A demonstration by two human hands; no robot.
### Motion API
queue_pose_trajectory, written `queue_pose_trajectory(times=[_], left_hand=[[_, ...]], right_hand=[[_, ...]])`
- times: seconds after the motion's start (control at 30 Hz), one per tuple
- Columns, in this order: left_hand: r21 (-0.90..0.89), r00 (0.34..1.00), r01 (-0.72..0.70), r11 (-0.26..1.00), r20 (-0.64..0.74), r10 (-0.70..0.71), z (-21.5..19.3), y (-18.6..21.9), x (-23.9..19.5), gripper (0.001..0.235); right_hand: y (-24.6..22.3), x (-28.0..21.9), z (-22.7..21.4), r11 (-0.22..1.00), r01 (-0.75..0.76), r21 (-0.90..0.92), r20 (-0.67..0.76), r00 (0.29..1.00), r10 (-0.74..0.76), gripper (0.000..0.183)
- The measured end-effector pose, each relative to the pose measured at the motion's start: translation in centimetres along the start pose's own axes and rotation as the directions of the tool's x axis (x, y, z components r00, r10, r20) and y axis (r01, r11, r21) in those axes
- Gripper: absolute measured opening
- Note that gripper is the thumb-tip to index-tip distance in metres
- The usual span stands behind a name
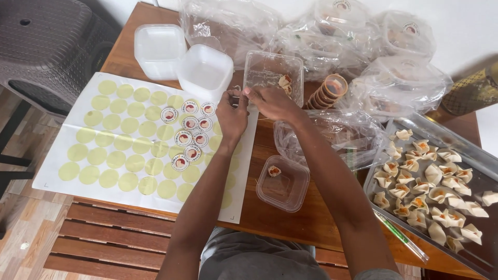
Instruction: The person folds a dumpling and places it into a small plastic container. They add a small cup of sauce, close the container, apply a branded sticker to the lid, and place the sealed container into a plastic bag with chopsticks.
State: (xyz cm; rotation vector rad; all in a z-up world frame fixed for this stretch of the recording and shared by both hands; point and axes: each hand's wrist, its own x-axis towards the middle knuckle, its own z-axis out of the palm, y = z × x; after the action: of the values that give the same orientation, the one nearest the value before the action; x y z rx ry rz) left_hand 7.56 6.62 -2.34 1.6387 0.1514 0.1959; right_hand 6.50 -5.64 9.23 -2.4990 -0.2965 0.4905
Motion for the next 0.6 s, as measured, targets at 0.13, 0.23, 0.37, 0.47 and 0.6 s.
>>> queue_pose_trajectory(times=[0.13, 0.23, 0.37, 0.47, 0.6], left_hand=[[-0.004, 1.0, -0.012, 1.0, 0.011, 0.012, -0.1, 0.0, -0.3, 0.031], [0.032, 1.0, -0.025, 0.999, 0.017, 0.025, 0.0, 0.0, -0.2, 0.03], [0.009, 1.0, -0.014, 1.0, 0.018, 0.014, -0.2, 0.1, -0.2, 0.029], [0.006, 1.0, -0.016, 1.0, 0.023, 0.016, -0.3, 0.0, -0.2, 0.029], [0.02, 1.0, -0.021, 1.0, 0.017, 0.02, -0.1, 0.3, -0.4, 0.028]], right_hand=[[-0.2, 0.1, -0.2, 0.996, -0.03, 0.089, 0.031, 0.999, 0.027, 0.074], [0.9, 1.4, 0.8, 0.989, -0.106, 0.101, 0.085, 0.992, 0.098, 0.096], [-2.1, 0.1, -0.6, 0.991, -0.107, 0.087, 0.094, 0.991, 0.098, 0.1], [-2.7, -0.2, -1.2, 0.99, -0.081, 0.117, 0.106, 0.992, 0.068, 0.102], [-2.3, -0.3, -1.4, 0.985, -0.073, 0.156, 0.112, 0.992, 0.056, 0.1]])
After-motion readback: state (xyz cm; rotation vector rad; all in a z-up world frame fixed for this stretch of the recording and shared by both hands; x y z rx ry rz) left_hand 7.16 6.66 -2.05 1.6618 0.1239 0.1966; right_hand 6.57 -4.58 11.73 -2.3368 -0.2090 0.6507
